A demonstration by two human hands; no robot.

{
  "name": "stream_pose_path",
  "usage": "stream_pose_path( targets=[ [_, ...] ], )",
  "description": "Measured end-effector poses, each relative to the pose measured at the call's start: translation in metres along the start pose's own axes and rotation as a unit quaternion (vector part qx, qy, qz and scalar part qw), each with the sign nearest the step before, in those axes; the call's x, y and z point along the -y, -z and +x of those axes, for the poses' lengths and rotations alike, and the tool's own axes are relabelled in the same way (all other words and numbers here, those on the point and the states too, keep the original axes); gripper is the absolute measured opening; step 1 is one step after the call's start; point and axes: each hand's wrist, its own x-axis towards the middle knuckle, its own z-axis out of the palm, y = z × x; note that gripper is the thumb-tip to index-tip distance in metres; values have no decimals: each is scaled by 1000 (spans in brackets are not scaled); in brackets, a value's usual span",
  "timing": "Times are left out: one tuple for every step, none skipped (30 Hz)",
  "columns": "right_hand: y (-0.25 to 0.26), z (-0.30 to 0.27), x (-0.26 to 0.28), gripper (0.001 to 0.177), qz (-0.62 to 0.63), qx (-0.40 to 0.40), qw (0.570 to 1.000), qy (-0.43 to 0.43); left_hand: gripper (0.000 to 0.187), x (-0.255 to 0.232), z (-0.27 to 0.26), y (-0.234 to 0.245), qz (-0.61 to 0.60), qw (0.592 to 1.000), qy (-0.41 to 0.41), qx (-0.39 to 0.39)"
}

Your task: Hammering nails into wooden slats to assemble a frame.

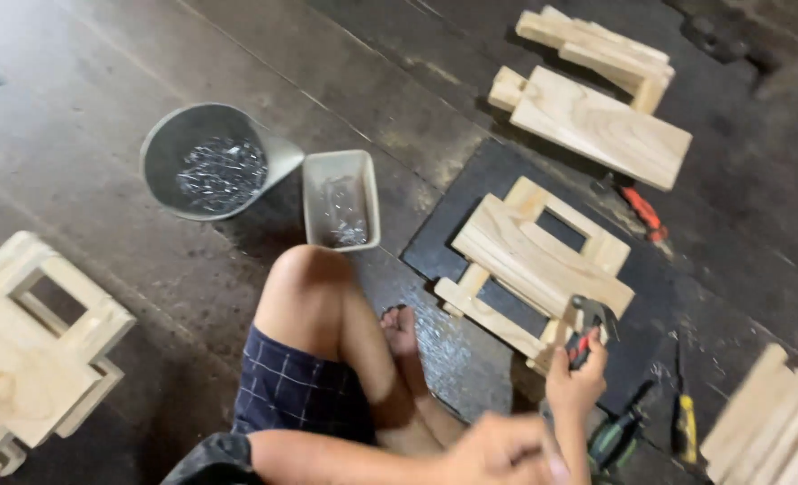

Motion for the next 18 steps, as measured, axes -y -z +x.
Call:
stream_pose_path(
  targets=[
    [-7, 3, 5, 54, 37, 5, 999, 6, 10, -1, 47, 31, -16, 1000, 16, 13],
    [-1, -3, 11, 54, 28, 1, 1000, -4, 10, 23, 75, 49, -23, 999, 22, 23],
    [0, -1, 18, 56, 34, 10, 999, -36, 11, 47, 105, 68, 94, 992, 43, -77],
    [3, 0, 26, 58, 40, 19, 997, -68, 14, 70, 134, 85, 209, 960, 62, -176],
    [5, -2, 28, 58, 36, 14, 997, -68, 14, 94, 154, 104, 207, 962, 59, -171],
    [7, -3, 31, 57, 37, 24, 996, -77, 26, 118, 175, 121, 294, 920, 71, -249],
    [6, -1, 35, 56, 41, 34, 995, -82, 40, 140, 199, 140, 379, 863, 79, -326],
    [8, 2, 36, 56, 40, 30, 996, -79, 40, 149, 214, 149, 377, 864, 74, -325],
    [9, 3, 38, 57, 30, 38, 995, -91, 49, 159, 226, 158, 402, 842, 103, -343],
    [11, 4, 39, 57, 20, 46, 993, -103, 57, 169, 240, 166, 427, 819, 131, -361],
    [9, 4, 36, 57, 22, 43, 993, -104, 57, 166, 246, 169, 428, 820, 128, -359],
    [7, 5, 32, 59, 20, 45, 992, -114, 71, 163, 253, 171, 408, 833, 199, -316],
    [7, 2, 28, 61, 16, 49, 991, -128, 86, 161, 257, 171, 385, 840, 270, -269],
    [4, 2, 27, 61, 15, 47, 990, -131, 86, 156, 257, 172, 386, 841, 271, -264],
    [4, 2, 25, 61, 14, 44, 992, -116, 78, 151, 259, 171, 388, 840, 294, -239],
    [3, 2, 23, 61, 13, 41, 994, -100, 70, 147, 260, 170, 390, 838, 316, -213],
    [4, 2, 23, 61, 10, 40, 994, -103, 70, 151, 263, 173, 389, 839, 317, -208],
    [5, 1, 23, 60, 19, 35, 993, -108, 73, 154, 264, 176, 394, 839, 326, -188]
  ],
)
